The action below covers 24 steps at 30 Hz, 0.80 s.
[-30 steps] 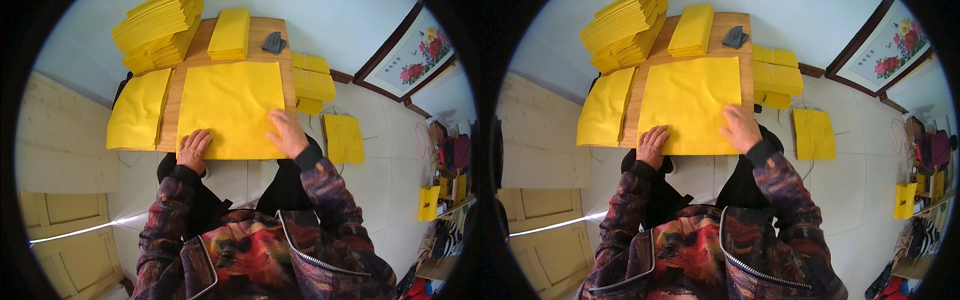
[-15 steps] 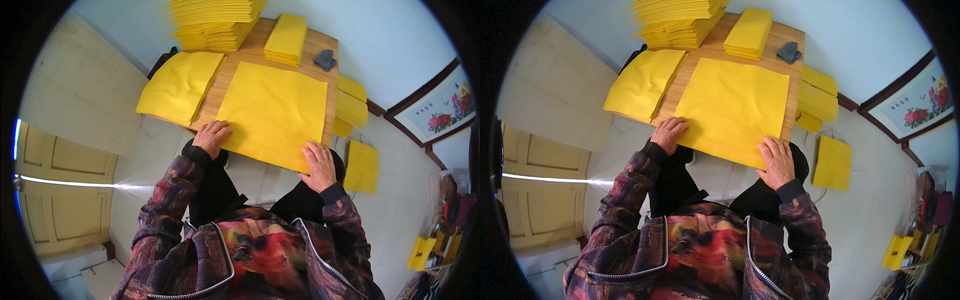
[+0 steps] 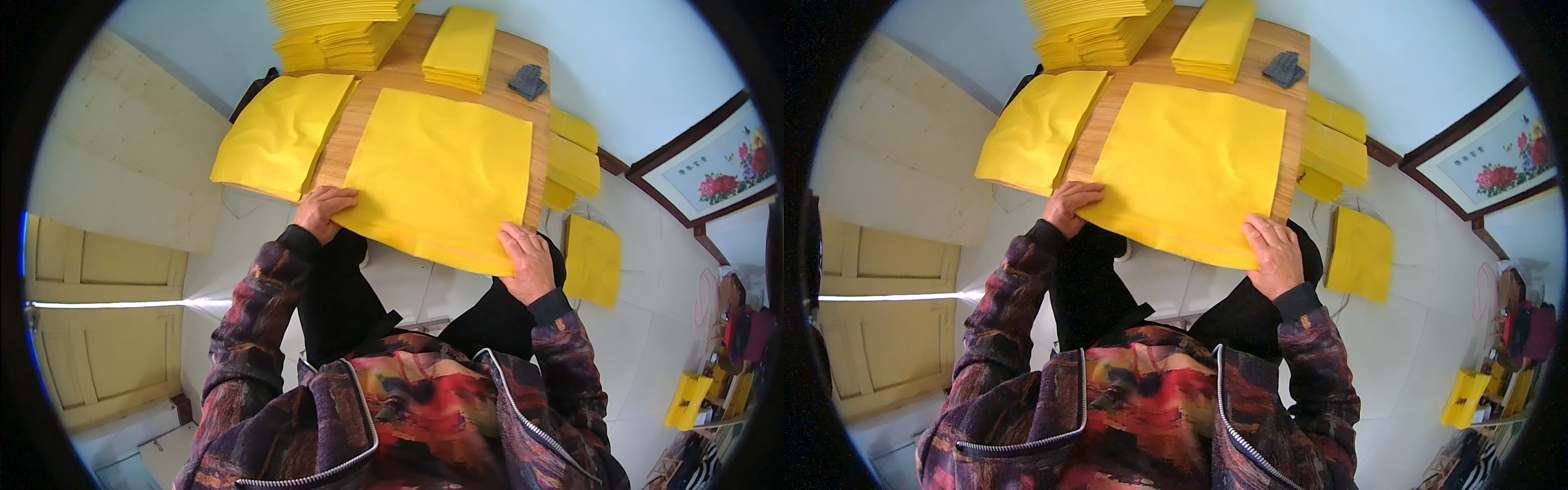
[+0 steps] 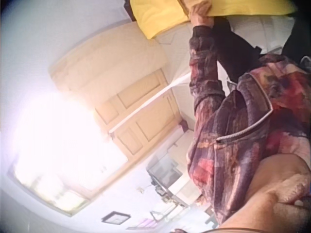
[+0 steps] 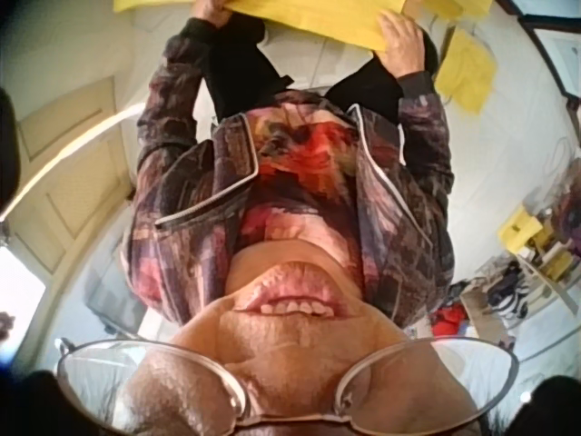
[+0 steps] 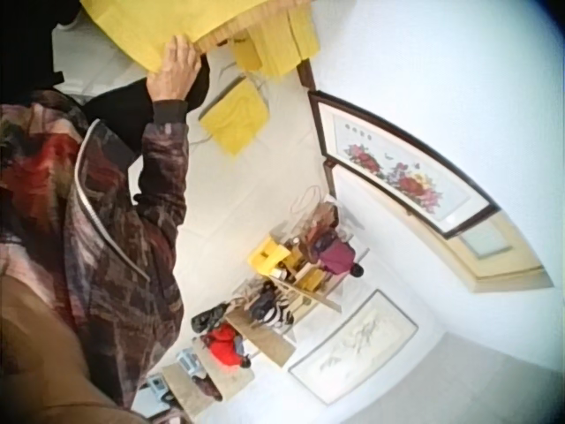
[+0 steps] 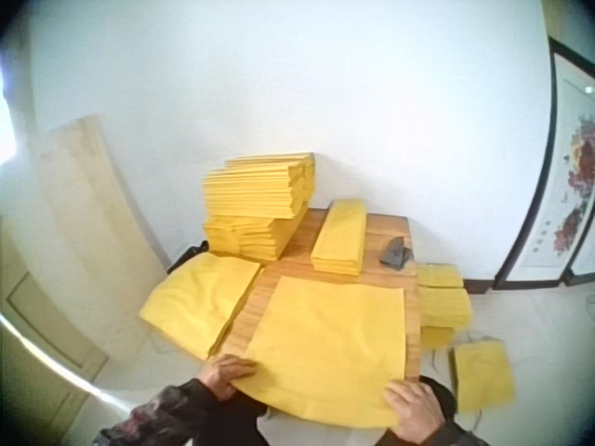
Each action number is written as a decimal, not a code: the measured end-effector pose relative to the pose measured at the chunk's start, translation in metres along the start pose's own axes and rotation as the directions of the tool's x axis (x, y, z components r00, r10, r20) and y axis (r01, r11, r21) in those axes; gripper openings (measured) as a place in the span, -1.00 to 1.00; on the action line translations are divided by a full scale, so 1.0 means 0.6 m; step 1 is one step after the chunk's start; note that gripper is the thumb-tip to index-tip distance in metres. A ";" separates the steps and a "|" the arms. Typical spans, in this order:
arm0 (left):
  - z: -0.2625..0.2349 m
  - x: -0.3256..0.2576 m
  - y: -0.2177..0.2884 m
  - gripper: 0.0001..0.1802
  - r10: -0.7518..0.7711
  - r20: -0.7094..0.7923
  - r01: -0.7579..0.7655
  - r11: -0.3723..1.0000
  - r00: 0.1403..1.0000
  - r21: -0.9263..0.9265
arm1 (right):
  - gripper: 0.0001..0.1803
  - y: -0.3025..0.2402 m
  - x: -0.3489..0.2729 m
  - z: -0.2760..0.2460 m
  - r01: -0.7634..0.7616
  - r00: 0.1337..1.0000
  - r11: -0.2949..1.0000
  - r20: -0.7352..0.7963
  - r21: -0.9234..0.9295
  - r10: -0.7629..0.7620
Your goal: The person repeatedly folds yellow paper sheets on a wooden table. They fold each sheet in half, then in half again, and place the folded pieces into a growing stack. The process is repeated for multiple sheets throughout the clip.
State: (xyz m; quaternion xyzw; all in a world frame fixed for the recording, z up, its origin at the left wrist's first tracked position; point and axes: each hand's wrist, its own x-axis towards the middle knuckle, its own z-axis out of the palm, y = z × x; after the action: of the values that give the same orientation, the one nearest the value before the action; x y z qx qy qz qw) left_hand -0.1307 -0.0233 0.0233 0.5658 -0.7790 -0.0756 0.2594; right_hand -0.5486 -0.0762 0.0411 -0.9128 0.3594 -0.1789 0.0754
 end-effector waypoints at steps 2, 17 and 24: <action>-0.003 -0.001 -0.002 -0.69 -0.011 0.002 0.011 0.999 1.000 -0.048 | -0.43 -0.001 0.001 -0.002 -0.013 1.000 1.000 0.001 0.026 0.013; -0.024 0.014 0.000 -0.83 -0.230 0.111 0.255 0.843 0.967 -0.473 | -0.74 0.022 0.034 -0.025 -0.080 0.997 0.960 -0.003 0.270 0.083; -0.016 0.061 -0.021 -0.74 -0.398 0.312 0.501 0.594 0.863 -0.629 | -0.71 0.059 0.054 -0.008 -0.314 0.941 0.815 0.046 0.487 0.335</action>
State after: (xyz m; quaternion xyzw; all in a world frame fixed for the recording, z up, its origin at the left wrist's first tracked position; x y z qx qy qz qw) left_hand -0.1234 -0.0596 0.0382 0.5983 -0.5402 -0.4627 0.3691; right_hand -0.5510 -0.1243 0.0450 -0.7852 0.4545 -0.2671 0.3248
